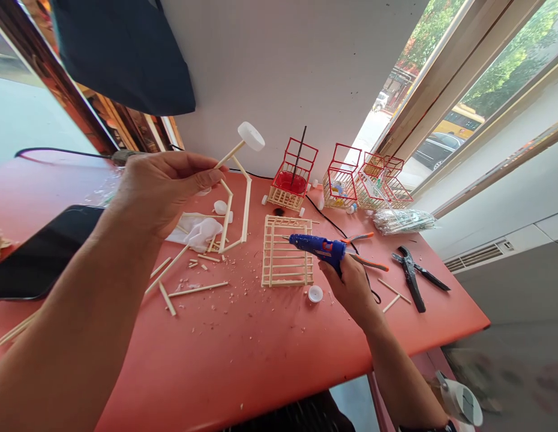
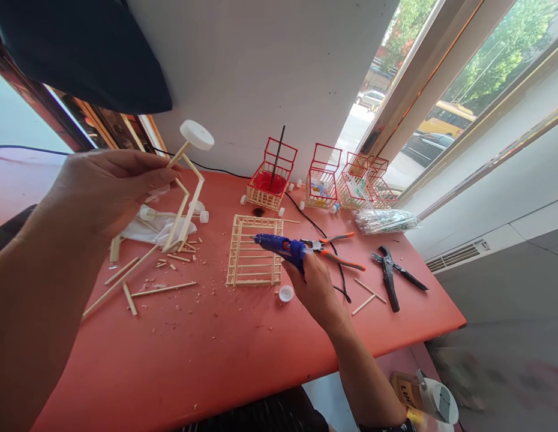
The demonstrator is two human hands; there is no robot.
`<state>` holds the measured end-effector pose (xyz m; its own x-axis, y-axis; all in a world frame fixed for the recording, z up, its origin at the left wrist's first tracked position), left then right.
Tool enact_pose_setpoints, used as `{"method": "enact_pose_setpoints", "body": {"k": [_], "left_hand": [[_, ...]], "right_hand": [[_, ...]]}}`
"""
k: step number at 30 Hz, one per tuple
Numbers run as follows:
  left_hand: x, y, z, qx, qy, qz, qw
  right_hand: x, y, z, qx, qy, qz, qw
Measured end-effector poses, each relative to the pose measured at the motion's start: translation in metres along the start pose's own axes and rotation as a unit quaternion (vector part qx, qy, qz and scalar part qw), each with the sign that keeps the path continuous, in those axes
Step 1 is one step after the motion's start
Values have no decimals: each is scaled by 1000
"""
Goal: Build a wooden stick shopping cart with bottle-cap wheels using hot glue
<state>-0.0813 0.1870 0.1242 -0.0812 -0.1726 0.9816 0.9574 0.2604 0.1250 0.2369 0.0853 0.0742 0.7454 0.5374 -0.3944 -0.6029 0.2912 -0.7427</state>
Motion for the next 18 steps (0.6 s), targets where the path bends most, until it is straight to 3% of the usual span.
{"method": "enact_pose_setpoints", "body": {"k": [18], "left_hand": [[1, -3, 0, 9, -13, -6, 1000]], "right_hand": [[-4, 1, 5, 4, -11, -8, 1000]]}}
Point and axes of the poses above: each hand's wrist, its own z-axis towards the middle knuckle, its own y-axis out of the palm, x = y × z, the point moved 8 cm from there along z, towards the middle knuckle, and after that the axes turned 11 degrees about -y, right-handed, at the moved point
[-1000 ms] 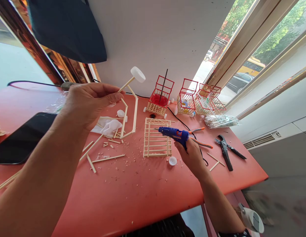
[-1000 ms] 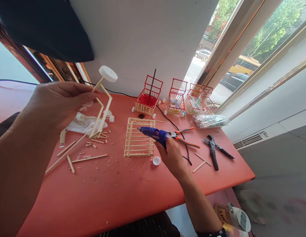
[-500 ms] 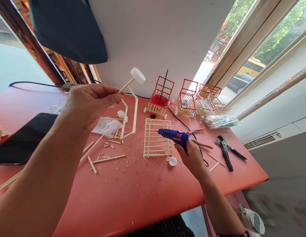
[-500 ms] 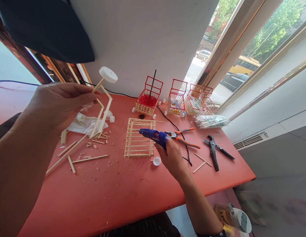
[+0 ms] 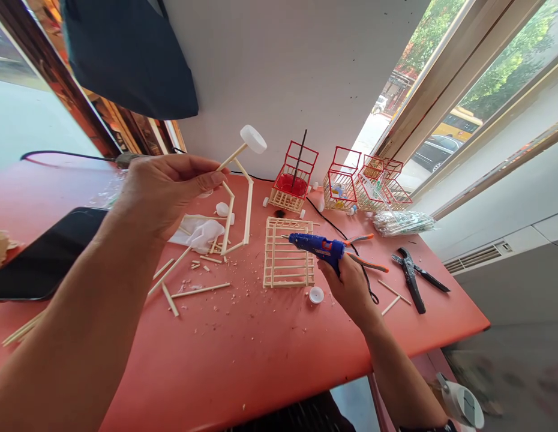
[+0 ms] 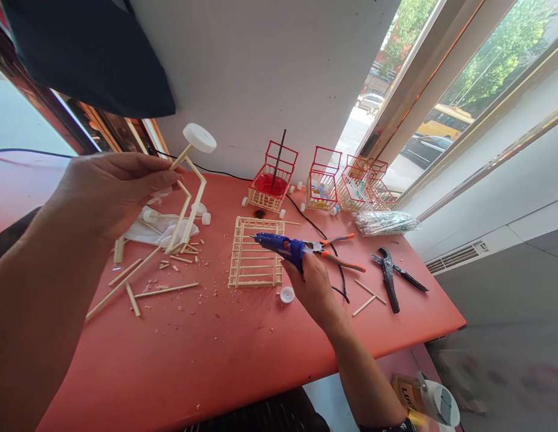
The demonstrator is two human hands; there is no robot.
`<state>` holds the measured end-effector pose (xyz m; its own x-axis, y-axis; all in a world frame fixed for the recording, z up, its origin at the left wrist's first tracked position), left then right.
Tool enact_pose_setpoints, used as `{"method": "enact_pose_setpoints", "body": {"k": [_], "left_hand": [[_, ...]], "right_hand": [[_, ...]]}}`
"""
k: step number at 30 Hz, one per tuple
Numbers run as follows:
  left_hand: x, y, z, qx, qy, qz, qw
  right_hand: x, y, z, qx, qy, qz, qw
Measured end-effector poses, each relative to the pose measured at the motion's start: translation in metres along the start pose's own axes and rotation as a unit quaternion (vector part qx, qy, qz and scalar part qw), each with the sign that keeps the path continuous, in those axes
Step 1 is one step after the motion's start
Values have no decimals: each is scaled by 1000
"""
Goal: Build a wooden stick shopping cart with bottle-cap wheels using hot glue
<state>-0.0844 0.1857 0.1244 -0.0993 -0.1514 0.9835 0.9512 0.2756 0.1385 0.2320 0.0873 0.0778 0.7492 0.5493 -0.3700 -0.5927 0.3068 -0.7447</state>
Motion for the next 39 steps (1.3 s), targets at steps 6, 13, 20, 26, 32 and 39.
{"method": "enact_pose_setpoints", "body": {"k": [6, 13, 20, 26, 32, 39], "left_hand": [[1, 0, -1, -3, 2, 8, 1000], [1, -2, -1, -1, 4, 14, 1000], [0, -3, 0, -4, 4, 20, 1000], [1, -4, -1, 7, -11, 15, 1000], [4, -2, -2, 4, -13, 7, 1000], [4, -3, -3, 1, -7, 17, 1000]], "right_hand": [[3, 0, -2, -4, 14, -2, 1000], [4, 0, -3, -2, 20, 0, 1000], [6, -1, -5, -1, 20, -11, 1000], [4, -1, -6, -5, 13, -15, 1000], [0, 1, -5, 2, 9, 5, 1000], [0, 2, -1, 0, 1, -7, 1000]]}}
Point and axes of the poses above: each hand's wrist, its own z-axis towards the middle knuckle, its own y-axis out of the palm, x = y × z, the point moved 8 cm from there along z, towards the middle knuckle, and after that the axes turned 11 degrees about -y, right-handed, at the moved point
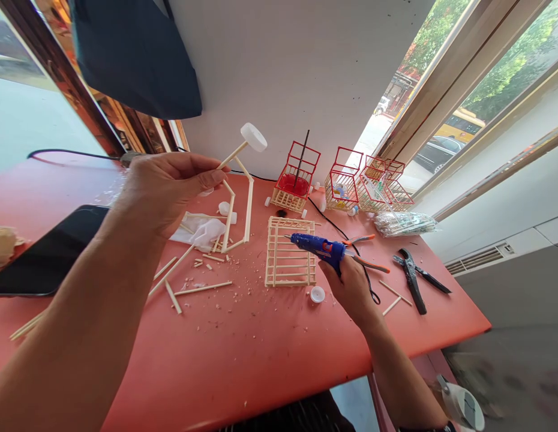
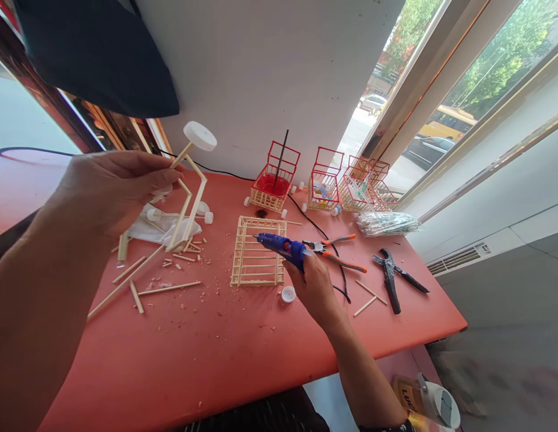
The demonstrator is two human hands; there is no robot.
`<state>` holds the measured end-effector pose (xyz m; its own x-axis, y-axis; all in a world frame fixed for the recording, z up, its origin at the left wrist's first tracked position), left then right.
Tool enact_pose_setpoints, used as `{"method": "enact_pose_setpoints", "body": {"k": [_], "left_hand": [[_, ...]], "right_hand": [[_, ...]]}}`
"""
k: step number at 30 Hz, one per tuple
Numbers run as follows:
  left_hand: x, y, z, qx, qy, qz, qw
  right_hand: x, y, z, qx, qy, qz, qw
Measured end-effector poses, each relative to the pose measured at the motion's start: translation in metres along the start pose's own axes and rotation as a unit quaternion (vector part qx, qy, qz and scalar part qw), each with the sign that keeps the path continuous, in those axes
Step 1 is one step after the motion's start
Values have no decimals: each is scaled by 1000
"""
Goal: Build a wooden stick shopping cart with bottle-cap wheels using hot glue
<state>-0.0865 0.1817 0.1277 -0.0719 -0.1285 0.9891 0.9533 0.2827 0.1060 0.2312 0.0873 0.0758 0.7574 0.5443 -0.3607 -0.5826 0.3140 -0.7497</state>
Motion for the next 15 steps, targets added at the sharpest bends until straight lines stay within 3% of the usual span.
{"method": "enact_pose_setpoints", "body": {"k": [9, 15], "left_hand": [[2, -1, 0, 3, 0, -10, 1000], [6, -5, -4, 24, -7, -14, 1000]], "right_hand": [[5, -5, -3, 10, 28, 19, 999], [16, -3, -11, 24, 83, 131, 988]]}}
Point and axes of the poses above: each hand's wrist, its own z-axis towards the middle knuckle, its own y-axis out of the palm, x = y × z, the point moved 8 cm from there along z, towards the middle knuckle, and after that the axes turned 11 degrees about -y, right-handed, at the moved point
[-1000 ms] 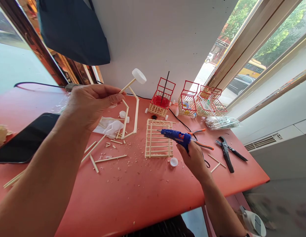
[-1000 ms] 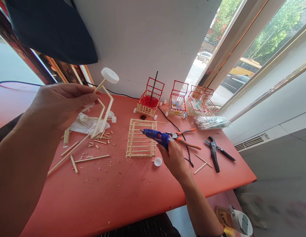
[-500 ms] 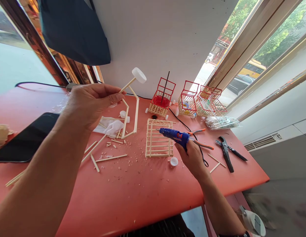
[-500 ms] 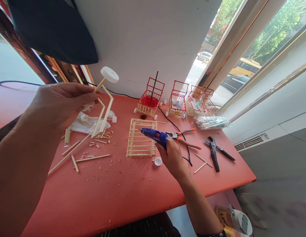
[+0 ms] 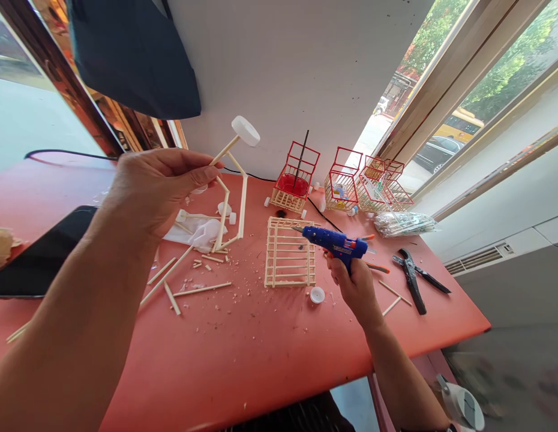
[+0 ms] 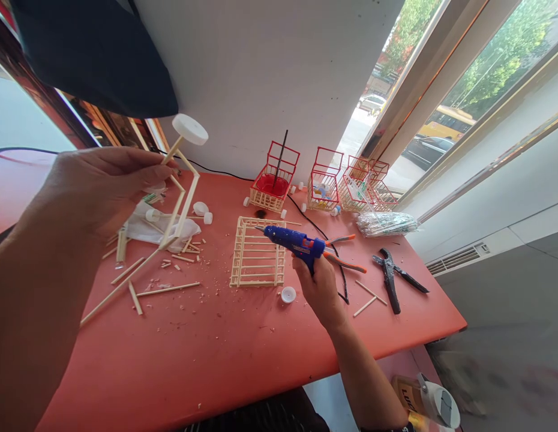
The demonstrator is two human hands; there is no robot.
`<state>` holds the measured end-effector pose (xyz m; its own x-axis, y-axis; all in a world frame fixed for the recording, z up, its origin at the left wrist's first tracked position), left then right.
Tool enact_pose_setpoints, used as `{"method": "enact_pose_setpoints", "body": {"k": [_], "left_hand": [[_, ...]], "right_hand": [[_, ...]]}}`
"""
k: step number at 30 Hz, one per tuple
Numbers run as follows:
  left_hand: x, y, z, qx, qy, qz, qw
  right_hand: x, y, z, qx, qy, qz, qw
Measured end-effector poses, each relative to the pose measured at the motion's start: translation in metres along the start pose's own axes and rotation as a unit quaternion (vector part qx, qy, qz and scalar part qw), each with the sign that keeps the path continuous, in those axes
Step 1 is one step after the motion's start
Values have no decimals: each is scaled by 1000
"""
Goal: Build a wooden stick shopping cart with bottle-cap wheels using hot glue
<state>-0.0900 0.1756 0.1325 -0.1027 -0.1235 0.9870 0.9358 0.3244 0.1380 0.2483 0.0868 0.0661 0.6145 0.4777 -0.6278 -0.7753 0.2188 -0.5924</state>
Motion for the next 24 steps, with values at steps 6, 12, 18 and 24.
{"method": "enact_pose_setpoints", "body": {"k": [6, 12, 18, 24], "left_hand": [[-3, -1, 3, -5, 9, 14, 1000], [-9, -5, 9, 8, 8, 39, 999], [-11, -7, 10, 17, 13, 53, 998], [-10, -6, 9, 14, 19, 54, 998]], "right_hand": [[1, -12, 0, 1, -12, -78, 997], [5, -20, -4, -15, -28, -154, 988], [3, -18, -6, -22, -39, -160, 986], [2, -18, -5, -18, -46, -166, 985]]}}
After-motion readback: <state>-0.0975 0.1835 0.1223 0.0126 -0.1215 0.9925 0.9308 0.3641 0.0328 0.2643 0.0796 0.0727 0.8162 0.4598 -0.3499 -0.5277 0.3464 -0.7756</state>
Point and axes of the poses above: each hand's wrist, its own z-axis towards the middle knuckle, its own y-axis out of the palm, x = y × z, the point moved 8 cm from there along z, towards the middle knuckle, and after that the axes turned 11 degrees about -y, right-handed, at the moved point
